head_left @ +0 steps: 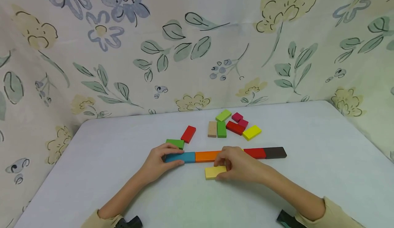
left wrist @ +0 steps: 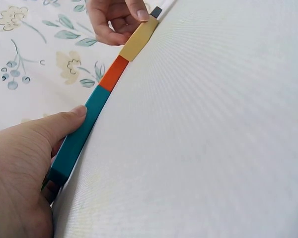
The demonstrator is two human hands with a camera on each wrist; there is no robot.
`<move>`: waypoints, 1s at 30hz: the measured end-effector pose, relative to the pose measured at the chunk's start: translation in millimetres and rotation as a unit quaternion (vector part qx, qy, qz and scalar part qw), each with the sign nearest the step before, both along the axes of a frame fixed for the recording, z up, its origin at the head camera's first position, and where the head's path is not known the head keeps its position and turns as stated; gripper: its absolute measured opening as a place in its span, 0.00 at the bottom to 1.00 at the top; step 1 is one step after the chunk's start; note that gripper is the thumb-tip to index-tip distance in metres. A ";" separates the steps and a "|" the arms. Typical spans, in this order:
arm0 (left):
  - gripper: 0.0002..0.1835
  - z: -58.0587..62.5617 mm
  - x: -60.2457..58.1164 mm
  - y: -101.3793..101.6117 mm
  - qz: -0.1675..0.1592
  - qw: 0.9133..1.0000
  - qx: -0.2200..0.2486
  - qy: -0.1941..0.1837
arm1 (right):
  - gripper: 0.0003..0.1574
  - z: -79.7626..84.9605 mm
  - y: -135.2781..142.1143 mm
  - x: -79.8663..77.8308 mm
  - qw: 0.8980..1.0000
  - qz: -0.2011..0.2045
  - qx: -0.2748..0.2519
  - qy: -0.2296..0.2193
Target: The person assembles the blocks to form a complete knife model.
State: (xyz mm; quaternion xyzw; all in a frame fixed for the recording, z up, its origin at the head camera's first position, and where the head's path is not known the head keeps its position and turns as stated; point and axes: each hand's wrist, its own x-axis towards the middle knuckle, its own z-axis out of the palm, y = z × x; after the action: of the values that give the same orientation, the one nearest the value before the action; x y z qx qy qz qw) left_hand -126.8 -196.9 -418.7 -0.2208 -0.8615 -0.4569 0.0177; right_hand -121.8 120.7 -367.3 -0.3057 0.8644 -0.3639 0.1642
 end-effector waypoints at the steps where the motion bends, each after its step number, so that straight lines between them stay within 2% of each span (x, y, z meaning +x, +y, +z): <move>1: 0.16 -0.1 -0.3 -0.1 0.000 1.000 0.000 -0.001 | 0.17 0.0 0.0 -0.2 1.000 -0.004 0.002 0.004; 7: 0.16 -0.8 -0.9 0.1 0.000 1.000 -0.005 0.004 | 0.16 -0.6 0.0 -2.2 1.000 -0.023 0.003 0.021; 18: 0.16 -0.6 0.0 -0.1 0.003 1.000 -0.007 0.000 | 0.16 -5.3 -0.1 -4.4 0.998 -0.033 0.000 0.046; 30: 0.15 -0.3 0.0 0.2 0.002 1.000 -0.002 0.002 | 0.15 -6.5 0.6 -5.0 0.998 -0.034 -0.007 0.046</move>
State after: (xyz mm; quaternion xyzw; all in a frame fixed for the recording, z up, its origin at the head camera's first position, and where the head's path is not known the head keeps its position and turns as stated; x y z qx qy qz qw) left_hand -126.7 -196.7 -419.0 -0.2199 -0.8630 -0.4544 0.0193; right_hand -126.8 121.3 -373.8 -0.2938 0.8783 -0.3611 0.1093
